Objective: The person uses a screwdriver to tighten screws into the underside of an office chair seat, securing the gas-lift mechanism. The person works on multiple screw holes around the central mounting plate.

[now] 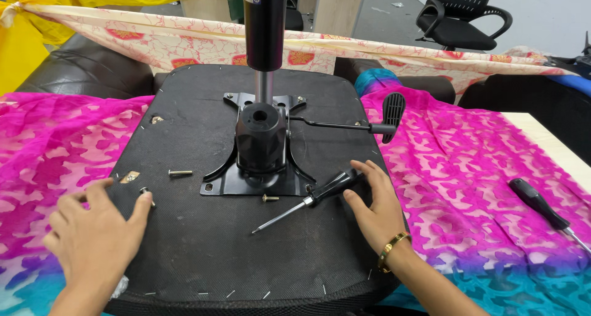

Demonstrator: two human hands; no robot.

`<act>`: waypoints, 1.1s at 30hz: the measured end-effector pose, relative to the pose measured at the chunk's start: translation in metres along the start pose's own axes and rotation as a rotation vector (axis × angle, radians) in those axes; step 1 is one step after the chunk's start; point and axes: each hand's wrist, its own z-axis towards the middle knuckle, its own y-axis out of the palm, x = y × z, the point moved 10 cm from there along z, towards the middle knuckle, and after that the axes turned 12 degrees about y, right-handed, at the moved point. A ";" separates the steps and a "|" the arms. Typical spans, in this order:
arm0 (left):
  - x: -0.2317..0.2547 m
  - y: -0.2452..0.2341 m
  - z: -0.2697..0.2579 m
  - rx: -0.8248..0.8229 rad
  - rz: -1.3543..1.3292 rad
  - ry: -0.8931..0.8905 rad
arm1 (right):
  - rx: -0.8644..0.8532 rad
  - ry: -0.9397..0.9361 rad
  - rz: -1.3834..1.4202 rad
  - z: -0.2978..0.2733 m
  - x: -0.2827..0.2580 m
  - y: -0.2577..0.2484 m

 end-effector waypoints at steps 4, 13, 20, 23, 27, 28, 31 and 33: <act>-0.040 0.016 -0.015 -0.043 -0.144 -0.180 | 0.148 0.118 -0.091 0.003 0.035 -0.034; -0.088 0.060 -0.027 -0.220 -0.240 -0.448 | -0.142 0.865 0.088 -0.040 0.134 -0.021; -0.092 0.061 -0.022 -0.177 -0.167 -0.461 | -0.141 0.936 0.027 -0.030 0.117 -0.016; -0.080 0.046 -0.028 -0.118 -0.183 -0.480 | -0.114 0.940 0.008 -0.024 0.116 -0.019; -0.056 0.018 -0.037 -0.008 -0.329 -0.530 | -0.039 0.905 0.008 -0.007 0.116 -0.032; -0.050 0.010 -0.039 0.027 -0.369 -0.546 | -0.030 0.902 0.006 -0.002 0.116 -0.036; -0.023 -0.011 -0.048 0.113 -0.447 -0.525 | -0.021 0.889 0.059 0.016 0.116 -0.046; -0.009 -0.011 -0.054 0.062 -0.443 -0.597 | -0.043 0.866 0.184 0.033 0.115 -0.048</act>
